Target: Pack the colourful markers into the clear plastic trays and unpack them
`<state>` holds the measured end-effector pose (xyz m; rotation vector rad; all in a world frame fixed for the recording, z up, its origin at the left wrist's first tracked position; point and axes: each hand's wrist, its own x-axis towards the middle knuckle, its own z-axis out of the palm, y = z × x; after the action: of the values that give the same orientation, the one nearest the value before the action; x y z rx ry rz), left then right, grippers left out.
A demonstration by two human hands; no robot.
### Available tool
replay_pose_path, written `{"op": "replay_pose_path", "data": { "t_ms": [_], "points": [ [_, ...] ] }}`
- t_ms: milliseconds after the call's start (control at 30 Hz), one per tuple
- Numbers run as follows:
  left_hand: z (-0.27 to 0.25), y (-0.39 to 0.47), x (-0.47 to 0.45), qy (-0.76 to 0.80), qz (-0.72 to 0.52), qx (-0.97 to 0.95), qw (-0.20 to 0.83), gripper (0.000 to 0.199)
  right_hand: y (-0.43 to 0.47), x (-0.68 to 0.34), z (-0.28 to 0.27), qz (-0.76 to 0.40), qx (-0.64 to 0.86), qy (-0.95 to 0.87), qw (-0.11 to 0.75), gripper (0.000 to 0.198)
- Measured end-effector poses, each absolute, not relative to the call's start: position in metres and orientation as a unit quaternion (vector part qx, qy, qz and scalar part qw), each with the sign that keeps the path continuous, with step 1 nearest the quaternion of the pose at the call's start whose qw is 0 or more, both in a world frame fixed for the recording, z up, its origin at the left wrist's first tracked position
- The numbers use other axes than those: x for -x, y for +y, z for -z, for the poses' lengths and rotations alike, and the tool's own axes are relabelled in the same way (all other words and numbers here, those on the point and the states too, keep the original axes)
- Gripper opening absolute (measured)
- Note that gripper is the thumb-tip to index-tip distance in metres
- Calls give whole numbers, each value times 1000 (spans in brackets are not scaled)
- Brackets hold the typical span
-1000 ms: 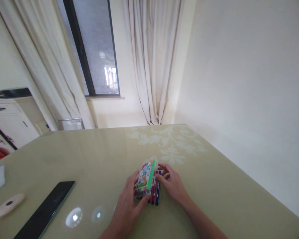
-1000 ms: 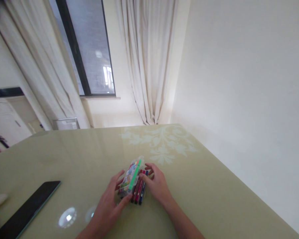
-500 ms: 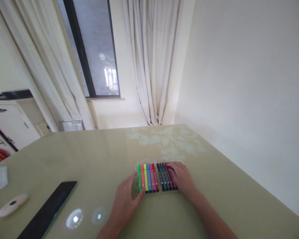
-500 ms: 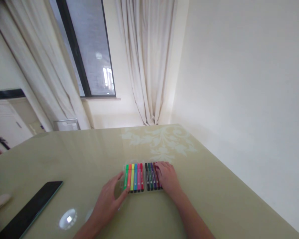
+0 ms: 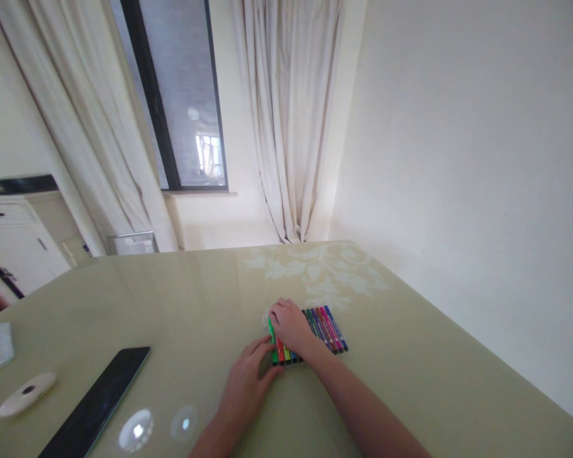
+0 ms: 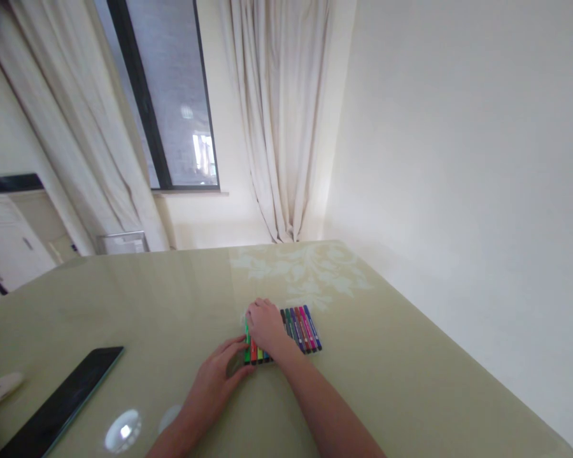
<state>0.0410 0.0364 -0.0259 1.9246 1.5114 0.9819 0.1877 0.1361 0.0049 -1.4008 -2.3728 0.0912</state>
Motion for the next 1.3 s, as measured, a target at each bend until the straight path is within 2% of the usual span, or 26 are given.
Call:
{"op": "replay_pose_path", "data": {
  "t_ms": [133, 300, 400, 500, 600, 767, 967, 1067, 1200, 1300],
  "points": [
    [27, 40, -39, 574, -377, -679, 259, 48, 144, -178, 3, -24, 523, -825, 213, 27],
    [28, 40, -38, 571, -380, -678, 264, 47, 140, -180, 7, -20, 510, -831, 220, 28],
    [32, 40, -38, 580, -388, -665, 268, 53, 143, -180, 6, -35, 511, -827, 232, 32],
    [37, 41, -38, 580, -394, -652, 288, 63, 147, -180, 6, -73, 508, -809, 286, 34],
    [39, 41, -36, 579, -396, -649, 294, 63, 147, -179, 8, -114, 502, -784, 349, 30],
    [43, 43, -34, 581, -385, -660, 282, 66, 150, -184, 5, -179, 509, -762, 358, 31],
    [44, 36, -38, 577, -396, -684, 206, 70, 149, -192, -34, -186, 510, -703, 460, 41],
    [39, 32, -41, 563, -420, -697, 141, 70, 130, -177, -48, -203, 480, -728, 447, 42],
    [40, 36, -38, 571, -429, -691, 112, 53, 111, -155, -50, -230, 426, -786, 386, 40],
    [48, 42, -26, 611, -390, -687, 48, 52, 120, -161, -44, -232, 460, -778, 359, 42]
  ]
}}
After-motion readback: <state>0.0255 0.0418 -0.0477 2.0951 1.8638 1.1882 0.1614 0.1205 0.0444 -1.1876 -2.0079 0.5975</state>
